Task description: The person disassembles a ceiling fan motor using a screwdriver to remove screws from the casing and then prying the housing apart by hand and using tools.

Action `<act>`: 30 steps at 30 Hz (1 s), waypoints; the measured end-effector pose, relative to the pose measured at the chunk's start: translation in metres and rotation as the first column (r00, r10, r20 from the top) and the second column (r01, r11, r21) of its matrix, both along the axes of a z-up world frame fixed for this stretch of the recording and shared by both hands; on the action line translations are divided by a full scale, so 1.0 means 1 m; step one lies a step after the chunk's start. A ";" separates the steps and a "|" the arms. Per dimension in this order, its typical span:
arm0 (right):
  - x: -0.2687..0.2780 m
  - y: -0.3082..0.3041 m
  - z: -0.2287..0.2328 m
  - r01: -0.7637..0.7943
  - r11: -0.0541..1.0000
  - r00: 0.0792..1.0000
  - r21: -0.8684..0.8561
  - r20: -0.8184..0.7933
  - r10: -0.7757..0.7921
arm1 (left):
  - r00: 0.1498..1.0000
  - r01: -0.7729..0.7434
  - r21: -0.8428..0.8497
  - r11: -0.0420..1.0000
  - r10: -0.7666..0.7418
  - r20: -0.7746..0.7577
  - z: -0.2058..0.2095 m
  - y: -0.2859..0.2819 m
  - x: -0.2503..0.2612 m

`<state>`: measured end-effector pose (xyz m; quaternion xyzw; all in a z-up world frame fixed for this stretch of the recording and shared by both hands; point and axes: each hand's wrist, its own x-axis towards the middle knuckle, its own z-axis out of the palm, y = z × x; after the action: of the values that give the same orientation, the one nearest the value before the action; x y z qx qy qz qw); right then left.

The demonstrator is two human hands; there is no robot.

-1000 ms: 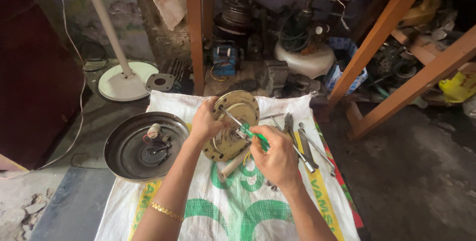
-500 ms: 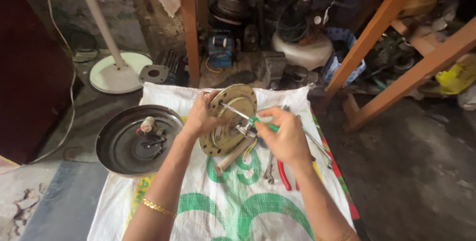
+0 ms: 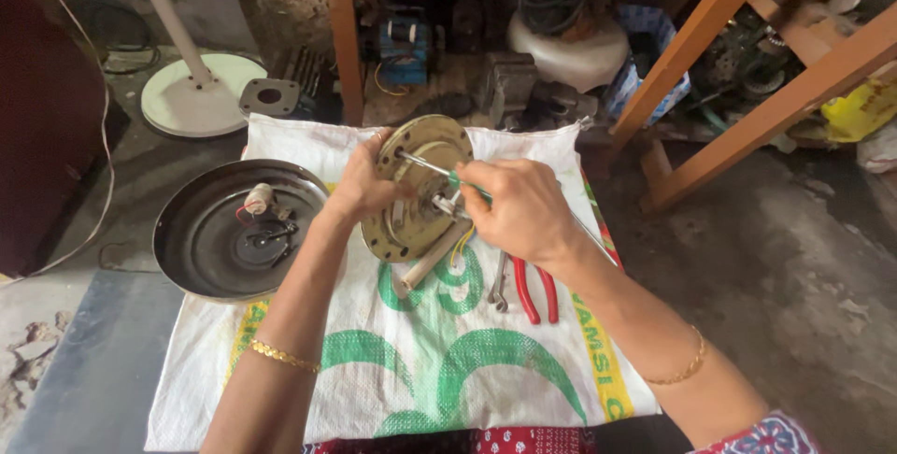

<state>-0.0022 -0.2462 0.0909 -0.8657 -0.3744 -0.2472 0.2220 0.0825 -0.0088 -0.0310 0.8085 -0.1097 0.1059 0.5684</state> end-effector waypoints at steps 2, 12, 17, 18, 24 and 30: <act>0.003 0.003 -0.001 -0.010 0.999 0.998 -0.048 0.061 0.013 | 1.000 0.004 0.000 1.000 -0.004 0.005 -0.003 0.002 0.003; 0.001 0.000 0.014 -0.021 0.940 0.926 -0.341 0.348 0.147 | 0.999 -0.028 0.022 0.999 0.028 0.016 -0.007 -0.001 0.002; -0.006 0.011 0.004 0.353 0.889 0.924 -0.291 -0.039 -0.380 | 0.994 -0.090 0.037 0.995 0.087 0.072 -0.011 0.000 -0.001; -0.002 0.011 0.001 0.336 0.901 0.929 -0.275 -0.058 -0.364 | 0.993 -0.085 0.029 0.996 0.082 0.090 -0.011 0.002 0.000; 0.003 0.009 -0.003 0.125 0.987 0.990 -0.104 0.080 -0.117 | 0.999 -0.046 -0.059 0.997 0.046 0.006 -0.019 0.006 0.001; -0.021 0.026 -0.002 0.111 0.994 0.968 -0.005 0.225 -0.107 | 0.993 -0.092 0.003 0.996 0.091 0.069 -0.019 0.006 0.003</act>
<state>-0.0230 -0.2199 0.0889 -0.8534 -0.3509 -0.3521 0.1566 0.0850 -0.0024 -0.0499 0.8103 -0.0924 0.1593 0.5564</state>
